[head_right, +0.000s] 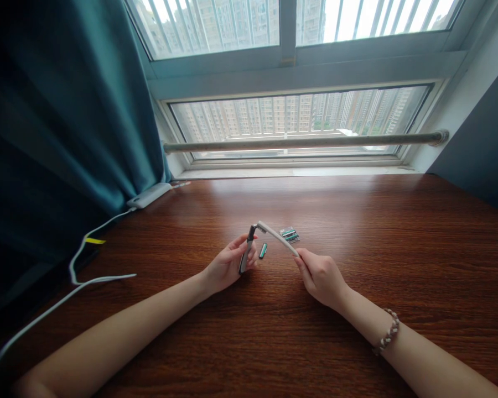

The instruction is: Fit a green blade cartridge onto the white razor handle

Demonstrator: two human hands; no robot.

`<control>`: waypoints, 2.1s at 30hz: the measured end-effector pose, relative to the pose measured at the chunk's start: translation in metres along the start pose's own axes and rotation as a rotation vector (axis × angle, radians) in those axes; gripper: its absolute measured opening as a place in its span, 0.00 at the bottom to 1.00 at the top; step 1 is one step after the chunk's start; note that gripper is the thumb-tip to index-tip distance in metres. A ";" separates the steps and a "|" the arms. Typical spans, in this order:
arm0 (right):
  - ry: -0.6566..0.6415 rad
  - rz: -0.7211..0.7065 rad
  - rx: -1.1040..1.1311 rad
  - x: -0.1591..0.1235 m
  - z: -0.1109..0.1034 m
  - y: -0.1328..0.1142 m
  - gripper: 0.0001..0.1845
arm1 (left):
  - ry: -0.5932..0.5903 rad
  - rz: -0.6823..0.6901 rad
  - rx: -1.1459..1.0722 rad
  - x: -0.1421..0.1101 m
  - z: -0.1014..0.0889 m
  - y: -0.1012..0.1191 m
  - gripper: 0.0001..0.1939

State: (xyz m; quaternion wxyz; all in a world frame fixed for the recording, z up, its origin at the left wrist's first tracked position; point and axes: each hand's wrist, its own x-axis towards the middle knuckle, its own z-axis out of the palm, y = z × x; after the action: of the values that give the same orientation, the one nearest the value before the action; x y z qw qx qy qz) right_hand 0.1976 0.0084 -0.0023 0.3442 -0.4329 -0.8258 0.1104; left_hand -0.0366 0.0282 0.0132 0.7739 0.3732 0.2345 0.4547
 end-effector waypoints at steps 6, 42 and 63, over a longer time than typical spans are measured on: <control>-0.008 0.015 0.041 0.001 0.001 0.000 0.12 | -0.012 -0.002 0.010 0.000 0.000 0.000 0.11; -0.058 0.012 0.025 0.000 0.003 0.003 0.08 | 0.112 0.106 0.111 0.001 -0.004 -0.003 0.13; 0.057 0.015 0.012 0.002 0.000 0.003 0.12 | 0.241 0.203 0.310 -0.001 -0.003 -0.003 0.13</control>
State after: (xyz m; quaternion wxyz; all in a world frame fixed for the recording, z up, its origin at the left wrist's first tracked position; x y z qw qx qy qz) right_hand 0.1990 0.0118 -0.0033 0.3695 -0.4398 -0.8117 0.1056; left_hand -0.0375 0.0270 0.0091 0.6240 0.4525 0.3536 0.5300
